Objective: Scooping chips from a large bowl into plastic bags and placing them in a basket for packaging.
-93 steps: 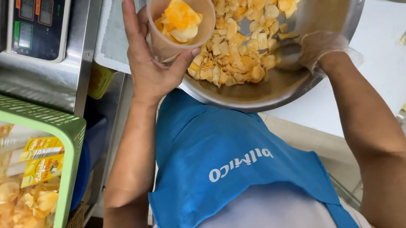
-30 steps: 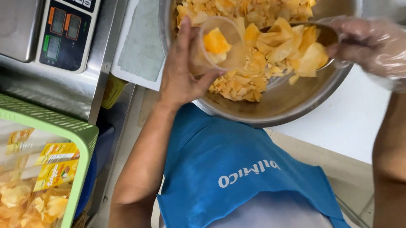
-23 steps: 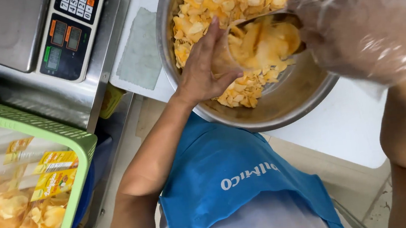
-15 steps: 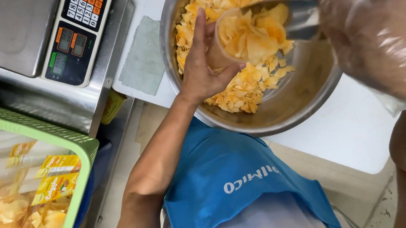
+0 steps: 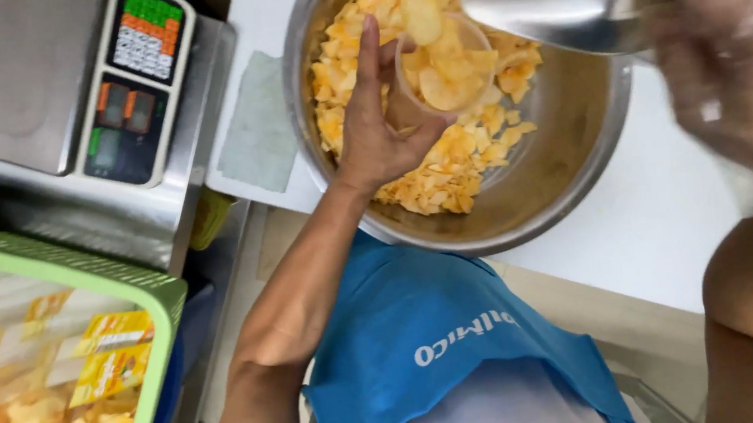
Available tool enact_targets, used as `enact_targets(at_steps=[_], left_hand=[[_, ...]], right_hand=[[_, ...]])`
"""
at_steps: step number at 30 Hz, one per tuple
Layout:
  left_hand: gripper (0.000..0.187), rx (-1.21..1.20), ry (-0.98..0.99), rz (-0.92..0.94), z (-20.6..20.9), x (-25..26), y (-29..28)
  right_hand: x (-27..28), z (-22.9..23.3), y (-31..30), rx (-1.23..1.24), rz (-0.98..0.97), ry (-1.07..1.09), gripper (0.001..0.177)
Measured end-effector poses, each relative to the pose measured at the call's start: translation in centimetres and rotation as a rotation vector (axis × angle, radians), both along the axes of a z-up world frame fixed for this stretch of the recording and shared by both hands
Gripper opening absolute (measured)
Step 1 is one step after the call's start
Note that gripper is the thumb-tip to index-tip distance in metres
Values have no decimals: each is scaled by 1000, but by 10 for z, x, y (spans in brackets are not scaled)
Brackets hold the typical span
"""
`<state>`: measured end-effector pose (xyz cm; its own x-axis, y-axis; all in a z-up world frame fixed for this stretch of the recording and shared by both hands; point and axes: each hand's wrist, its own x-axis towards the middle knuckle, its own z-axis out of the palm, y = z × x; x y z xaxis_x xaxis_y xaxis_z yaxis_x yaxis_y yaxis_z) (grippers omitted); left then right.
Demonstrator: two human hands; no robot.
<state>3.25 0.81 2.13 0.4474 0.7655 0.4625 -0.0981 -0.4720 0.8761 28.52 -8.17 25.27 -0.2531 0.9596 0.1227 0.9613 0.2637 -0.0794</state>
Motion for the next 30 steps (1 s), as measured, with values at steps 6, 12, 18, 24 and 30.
enact_targets(at_steps=[6,12,18,24,30], left_hand=[[119,207,51,57,1,0,8],[116,350,94,31,-4,-2,3],[123,160,228,41,-16,-38,-7],[125,66,184,82,-4,-75,-7],[120,88,96,226,-10,-106,-11]], right_hand=[[-13,-39,27,-165,-114,1054,39],[-56,-81,49,-559,-651,1287,30],[-84,-76,61,-513,-489,1123,37],[-108,-88,74,-486,-304,1025,18],[-142,-100,85,-547,-105,1231,33]])
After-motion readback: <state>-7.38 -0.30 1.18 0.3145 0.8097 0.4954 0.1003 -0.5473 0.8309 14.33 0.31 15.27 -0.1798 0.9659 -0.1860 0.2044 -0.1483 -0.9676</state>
